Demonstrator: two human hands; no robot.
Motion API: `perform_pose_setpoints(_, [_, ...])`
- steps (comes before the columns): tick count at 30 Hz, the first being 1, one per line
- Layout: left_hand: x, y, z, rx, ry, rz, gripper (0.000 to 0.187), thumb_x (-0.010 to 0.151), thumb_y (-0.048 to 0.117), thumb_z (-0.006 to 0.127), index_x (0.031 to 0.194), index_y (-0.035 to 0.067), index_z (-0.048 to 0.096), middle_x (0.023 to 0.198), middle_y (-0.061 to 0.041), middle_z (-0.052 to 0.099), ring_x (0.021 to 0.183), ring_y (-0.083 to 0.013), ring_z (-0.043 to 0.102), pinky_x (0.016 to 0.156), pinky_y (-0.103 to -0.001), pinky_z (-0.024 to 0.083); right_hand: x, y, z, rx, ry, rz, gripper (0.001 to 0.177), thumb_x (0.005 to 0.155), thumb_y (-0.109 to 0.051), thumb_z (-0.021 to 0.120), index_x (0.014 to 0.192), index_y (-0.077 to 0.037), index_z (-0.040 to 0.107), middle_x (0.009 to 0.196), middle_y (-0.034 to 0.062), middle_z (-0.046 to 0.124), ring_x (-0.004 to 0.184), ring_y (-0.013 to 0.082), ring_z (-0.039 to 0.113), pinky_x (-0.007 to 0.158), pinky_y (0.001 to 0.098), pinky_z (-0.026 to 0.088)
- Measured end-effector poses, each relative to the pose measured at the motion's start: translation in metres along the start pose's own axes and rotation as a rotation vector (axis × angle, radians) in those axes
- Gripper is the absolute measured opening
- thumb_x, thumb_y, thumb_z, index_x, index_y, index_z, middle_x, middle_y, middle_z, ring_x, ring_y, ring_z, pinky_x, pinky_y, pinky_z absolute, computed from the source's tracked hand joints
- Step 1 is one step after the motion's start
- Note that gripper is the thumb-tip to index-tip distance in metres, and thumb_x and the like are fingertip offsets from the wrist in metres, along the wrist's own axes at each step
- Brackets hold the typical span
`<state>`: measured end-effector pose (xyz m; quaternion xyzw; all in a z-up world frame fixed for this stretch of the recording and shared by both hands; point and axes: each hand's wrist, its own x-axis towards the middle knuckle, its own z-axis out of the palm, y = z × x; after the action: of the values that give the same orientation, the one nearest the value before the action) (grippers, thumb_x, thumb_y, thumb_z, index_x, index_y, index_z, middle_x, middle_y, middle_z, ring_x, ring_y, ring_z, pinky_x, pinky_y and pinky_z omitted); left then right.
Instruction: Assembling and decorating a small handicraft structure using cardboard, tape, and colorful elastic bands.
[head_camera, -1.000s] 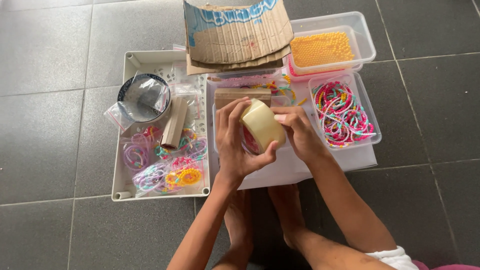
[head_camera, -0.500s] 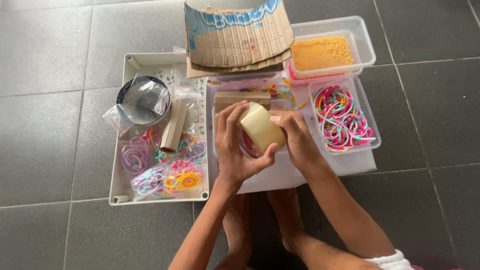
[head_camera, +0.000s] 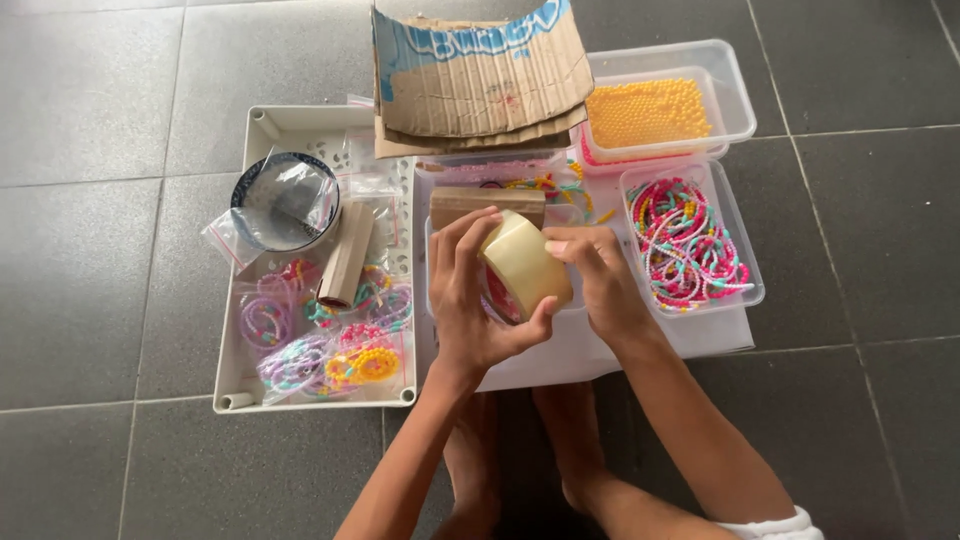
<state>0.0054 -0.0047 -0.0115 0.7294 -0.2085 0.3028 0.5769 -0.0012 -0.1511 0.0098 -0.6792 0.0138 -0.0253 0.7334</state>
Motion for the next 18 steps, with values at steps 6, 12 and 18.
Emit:
perform_pose_setpoints(6, [-0.005,-0.002,-0.005,0.021,0.003,0.033,0.083,0.065,0.055,0.077,0.13,0.006,0.059,0.125,-0.015,0.065,0.107,-0.035,0.062,0.092,-0.044,0.048,0.002,0.01,-0.004,0.023,-0.086,0.019,0.025,0.085,-0.024,0.062,0.073,-0.005,0.072,0.059,0.0017,0.055,0.06,0.0097,0.052,0.059,0.0214,0.046])
perform_pose_setpoints(12, [-0.002,-0.006,-0.006,-0.033,-0.017,-0.049,0.079,0.068,0.055,0.073,0.131,0.009,0.058,0.124,-0.011,0.066,0.109,-0.031,0.063,0.092,-0.045,0.048,0.002,-0.005,0.008,0.107,-0.015,0.055,0.029,0.09,-0.031,0.058,0.068,-0.014,0.066,0.06,-0.0037,0.051,0.06,0.0066,0.051,0.063,0.0194,0.045])
perform_pose_setpoints(18, [-0.001,-0.001,-0.005,-0.012,-0.018,-0.051,0.08,0.067,0.054,0.074,0.131,0.009,0.059,0.123,-0.011,0.066,0.106,-0.0308,0.064,0.091,-0.044,0.05,0.0,-0.014,0.003,-0.069,-0.103,-0.063,0.026,0.086,-0.027,0.058,0.066,-0.01,0.059,0.062,0.0004,0.05,0.062,0.0109,0.048,0.058,0.02,0.039])
